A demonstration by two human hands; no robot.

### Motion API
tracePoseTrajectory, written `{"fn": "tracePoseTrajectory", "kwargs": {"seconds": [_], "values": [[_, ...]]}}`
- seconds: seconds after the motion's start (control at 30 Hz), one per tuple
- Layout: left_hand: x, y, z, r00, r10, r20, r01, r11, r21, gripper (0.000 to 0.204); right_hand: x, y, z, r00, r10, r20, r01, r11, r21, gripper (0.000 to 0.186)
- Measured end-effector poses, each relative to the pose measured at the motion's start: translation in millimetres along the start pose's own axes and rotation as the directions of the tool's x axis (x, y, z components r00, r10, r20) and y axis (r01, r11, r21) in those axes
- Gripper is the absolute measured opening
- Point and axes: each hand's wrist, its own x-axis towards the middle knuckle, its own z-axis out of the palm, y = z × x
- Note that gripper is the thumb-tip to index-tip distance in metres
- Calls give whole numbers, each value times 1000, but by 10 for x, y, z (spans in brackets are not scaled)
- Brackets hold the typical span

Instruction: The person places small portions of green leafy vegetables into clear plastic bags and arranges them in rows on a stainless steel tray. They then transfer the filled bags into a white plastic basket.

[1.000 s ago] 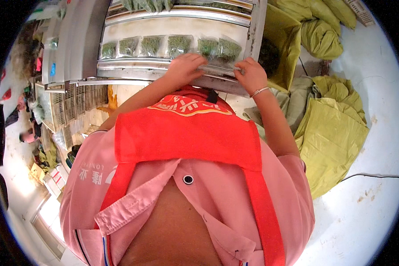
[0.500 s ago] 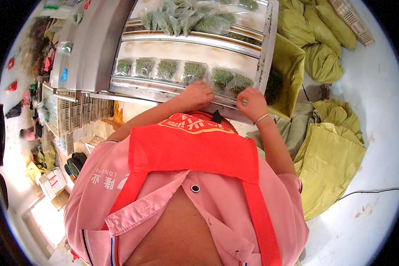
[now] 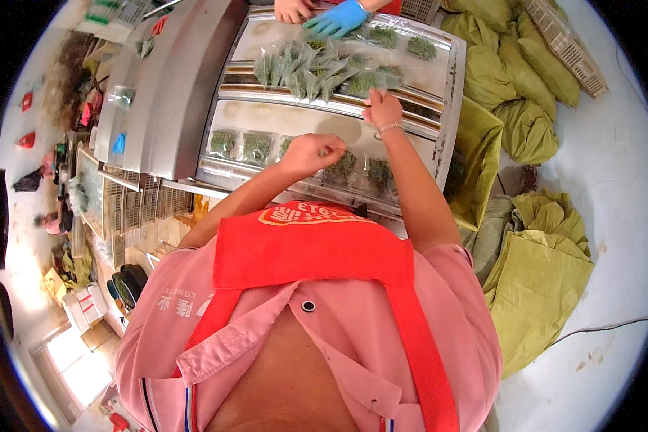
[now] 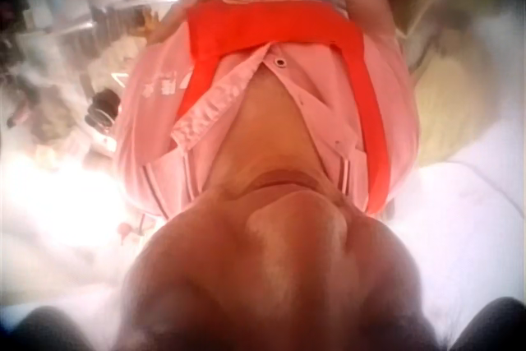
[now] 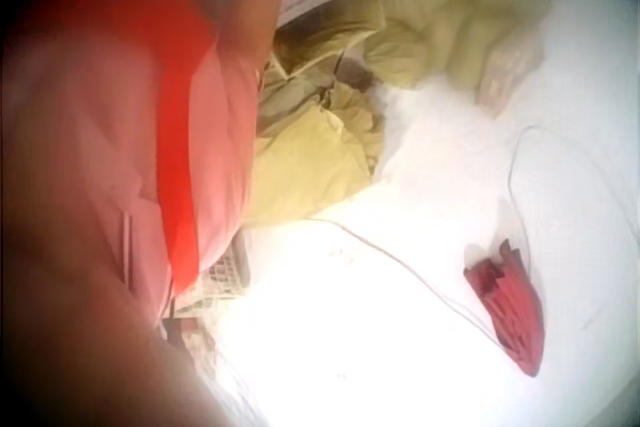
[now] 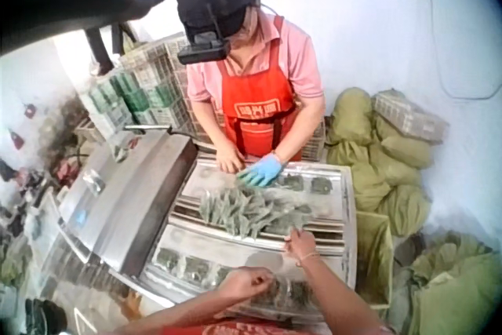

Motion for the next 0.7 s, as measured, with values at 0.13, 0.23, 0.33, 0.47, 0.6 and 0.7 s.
{"fn": "tracePoseTrajectory", "kwargs": {"seconds": [0.13, 0.23, 0.33, 0.47, 0.6, 0.7], "values": [[287, -239, 126, 958, -237, -160, 138, 872, -469, 21, -360, -171, -375, 898, -429, 97, 407, 729, -551, 23], [574, -256, 229, 936, -181, -302, 39, 906, -421, 22, -587, -284, -608, 835, -504, 219, 516, 583, -627, 19], [685, -222, 261, 995, -80, -66, 59, 960, -272, 24, -693, -285, -728, 921, -329, 211, 387, 698, -602, 18], [673, -121, 295, 991, -6, 136, 66, 897, -436, 25, -742, -204, -782, 977, -194, 92, 213, 922, -322, 16], [665, -111, 398, 999, -40, -21, 15, 734, -679, 19, -749, -118, -808, 976, -177, 123, 183, 983, -34, 20], [747, -91, 343, 990, -119, -74, 33, 711, -702, 13, -769, -199, -857, 998, -31, 46, 30, 999, 14, 16]]}}
